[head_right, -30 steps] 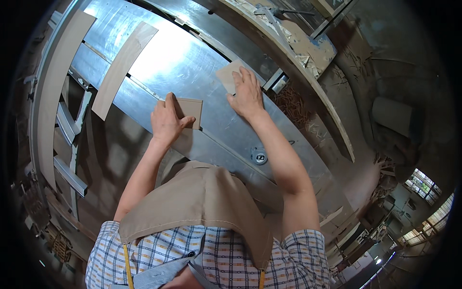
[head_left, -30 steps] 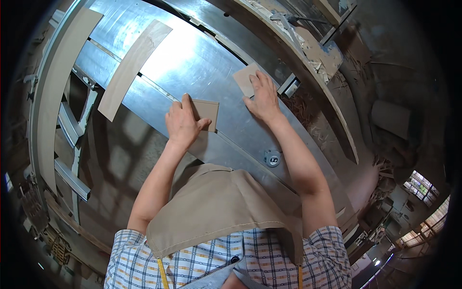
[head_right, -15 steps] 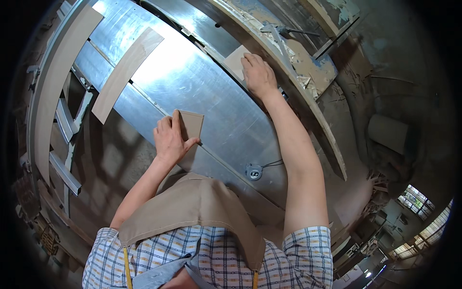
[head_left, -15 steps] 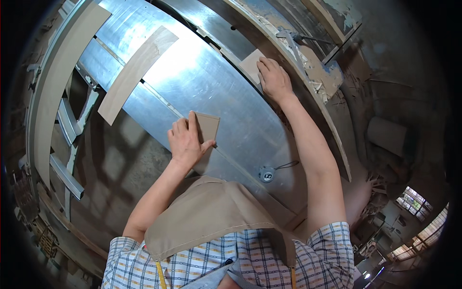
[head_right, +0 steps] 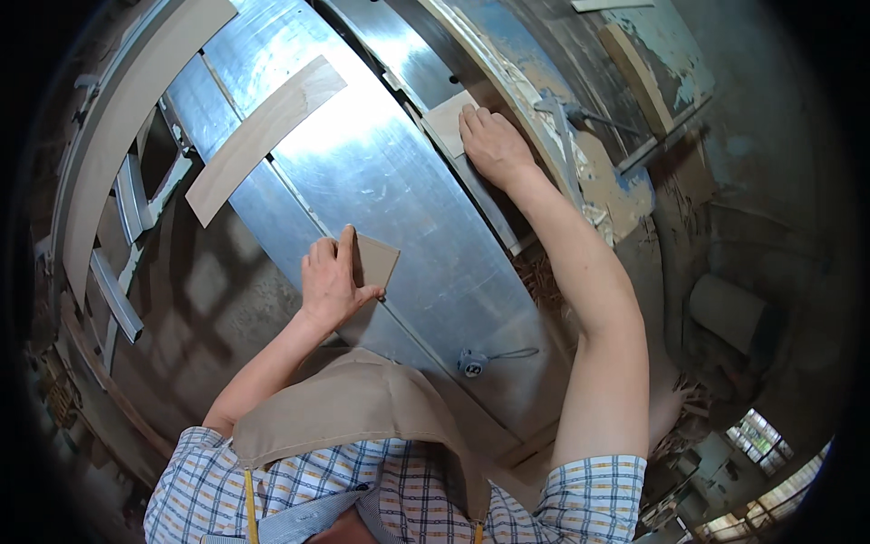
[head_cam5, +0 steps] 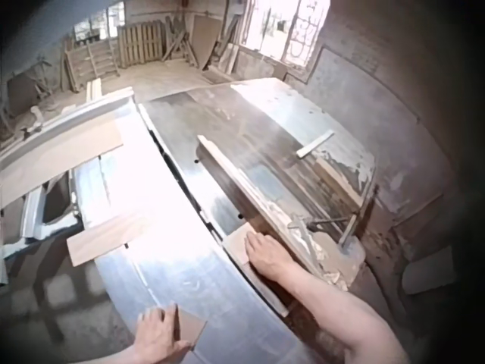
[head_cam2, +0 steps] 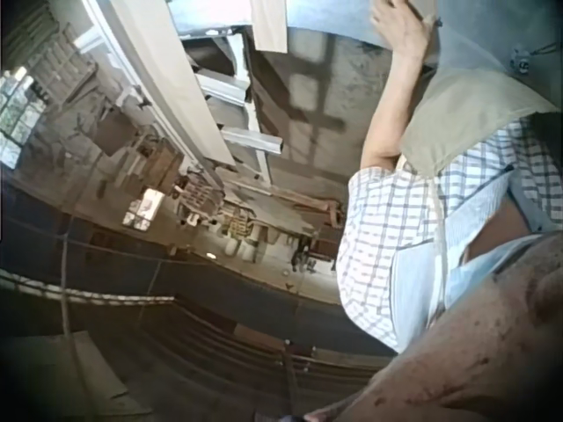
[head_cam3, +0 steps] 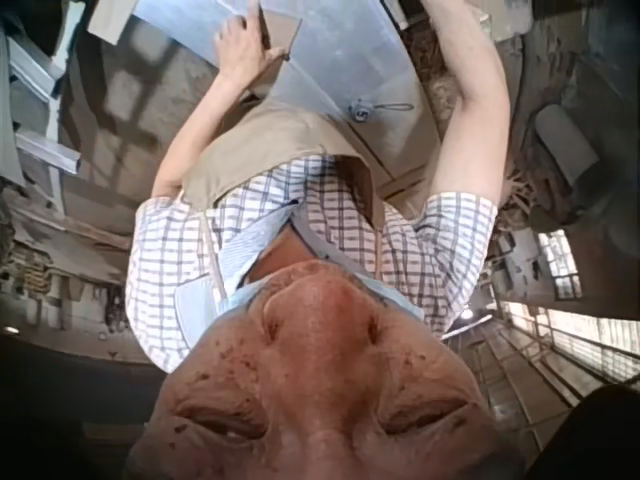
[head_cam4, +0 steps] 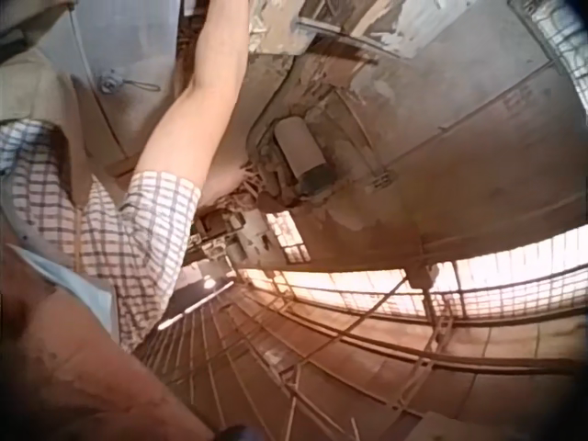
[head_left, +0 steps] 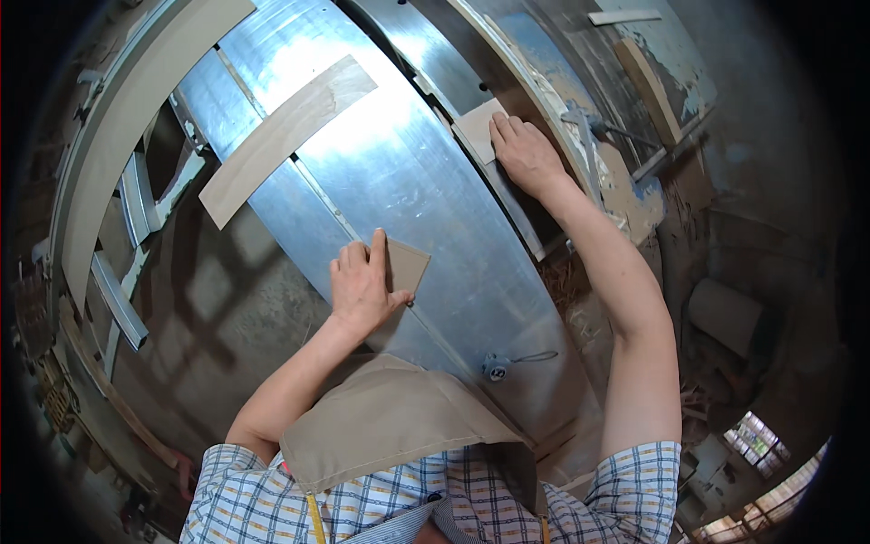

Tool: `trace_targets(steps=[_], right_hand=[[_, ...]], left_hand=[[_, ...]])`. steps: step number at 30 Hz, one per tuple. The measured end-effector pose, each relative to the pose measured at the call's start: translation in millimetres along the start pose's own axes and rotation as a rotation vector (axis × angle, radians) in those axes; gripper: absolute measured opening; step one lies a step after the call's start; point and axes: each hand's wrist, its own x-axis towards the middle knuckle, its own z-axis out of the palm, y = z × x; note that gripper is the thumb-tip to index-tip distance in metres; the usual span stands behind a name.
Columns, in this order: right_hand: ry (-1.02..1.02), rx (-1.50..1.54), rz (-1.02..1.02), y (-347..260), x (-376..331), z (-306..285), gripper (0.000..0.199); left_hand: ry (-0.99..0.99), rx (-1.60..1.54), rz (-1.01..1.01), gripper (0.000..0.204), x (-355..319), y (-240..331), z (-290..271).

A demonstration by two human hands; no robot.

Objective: The person measures and cuts wooden boards using a table saw and a tape measure. The person then planes the edges of small wooden pieces against a jointer machine and fits the pieces together by hand.

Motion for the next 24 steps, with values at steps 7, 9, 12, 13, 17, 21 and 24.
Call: trace_targets(steps=[7,9,12,13,17,21,24], right_hand=[[0.05,-0.122,-0.037,17.6,130.3,9.3,0.02],[0.065,-0.137,-0.036,25.5,145.0,19.0,0.015],[0.082,-0.127,-0.02,29.2,168.8,24.4,0.015],[0.082,-0.127,-0.025,29.7,175.2,25.0,0.015],[0.088,-0.096,-0.021,27.9,187.5,26.6,0.016],[0.11,-0.062,-0.009,31.2,181.6,27.0,0.015],[0.069,-0.011,0.012,24.8,160.4,20.1,0.015]], left_hand=[[0.02,-0.085,-0.04,0.117,-1.0,-5.1,-2.7],[0.02,-0.1,-0.033,0.115,1.8,-2.0,0.4],[0.022,-0.139,-0.031,0.111,1.3,-1.2,-0.2],[0.013,-0.158,-0.03,0.109,1.2,-1.2,-0.1],[0.051,-0.214,-0.032,0.096,0.1,-5.7,1.1],[0.073,-0.312,-0.016,0.07,1.6,-11.5,4.0],[0.089,-0.394,-0.011,0.051,6.1,-19.5,9.1]])
